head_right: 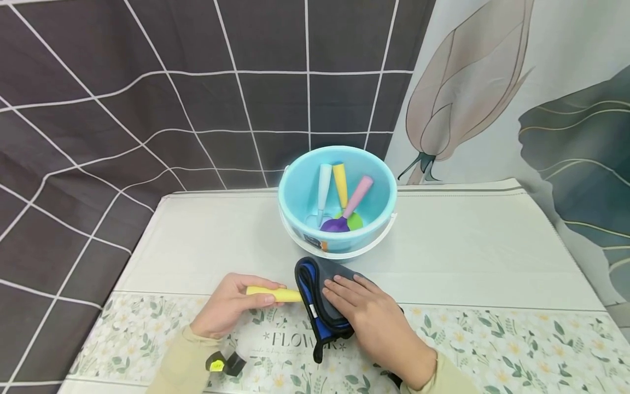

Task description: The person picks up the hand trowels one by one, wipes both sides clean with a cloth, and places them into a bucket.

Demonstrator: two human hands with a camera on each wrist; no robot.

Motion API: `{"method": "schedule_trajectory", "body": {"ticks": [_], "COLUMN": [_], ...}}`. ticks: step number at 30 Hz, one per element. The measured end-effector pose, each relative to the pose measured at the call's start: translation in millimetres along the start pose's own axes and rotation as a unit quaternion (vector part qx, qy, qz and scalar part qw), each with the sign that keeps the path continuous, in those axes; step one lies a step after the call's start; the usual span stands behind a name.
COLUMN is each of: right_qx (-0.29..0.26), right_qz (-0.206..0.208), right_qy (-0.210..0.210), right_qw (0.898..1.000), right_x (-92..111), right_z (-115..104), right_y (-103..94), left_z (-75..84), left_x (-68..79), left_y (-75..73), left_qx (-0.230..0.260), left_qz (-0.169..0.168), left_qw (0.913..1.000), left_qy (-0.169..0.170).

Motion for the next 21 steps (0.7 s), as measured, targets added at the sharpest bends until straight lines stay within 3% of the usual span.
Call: {"method": "schedule_trajectory", "body": {"ticks": [8,15,21], "right_qx": [0.001,0.006,0.001], "right_qz": [0.003,-0.007,-0.006], "right_qy": [0.005,0.013,0.021], "right_qw": [1.000,1.000,1.000], "right_x": [5.2,9.1,10.8], "right_z": [5.1,9.8,13.4], "right_y": [0.1,1.2,-0.1], "left_z": [2.9,3.0,4.8], "left_x": [1.3,2.7,4.8], "left_y": [-2.2,-7.2,-9.6], "left_qx": [0.025,0.009,0.033], "left_qz": [0.005,0.021,0.014], "left_qw": [0.9996,0.9996,0.9991], "left_qy": [0.011,0.015,0.023]}}
Point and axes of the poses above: each hand's wrist, its own x-axis away from the middle knuckle, its own y-axis out of the palm, z = x × y, the point moved 8 cm from there along -x, towards the middle knuckle, and after that the axes turned 14 degrees about x, right-handed, at the moved point
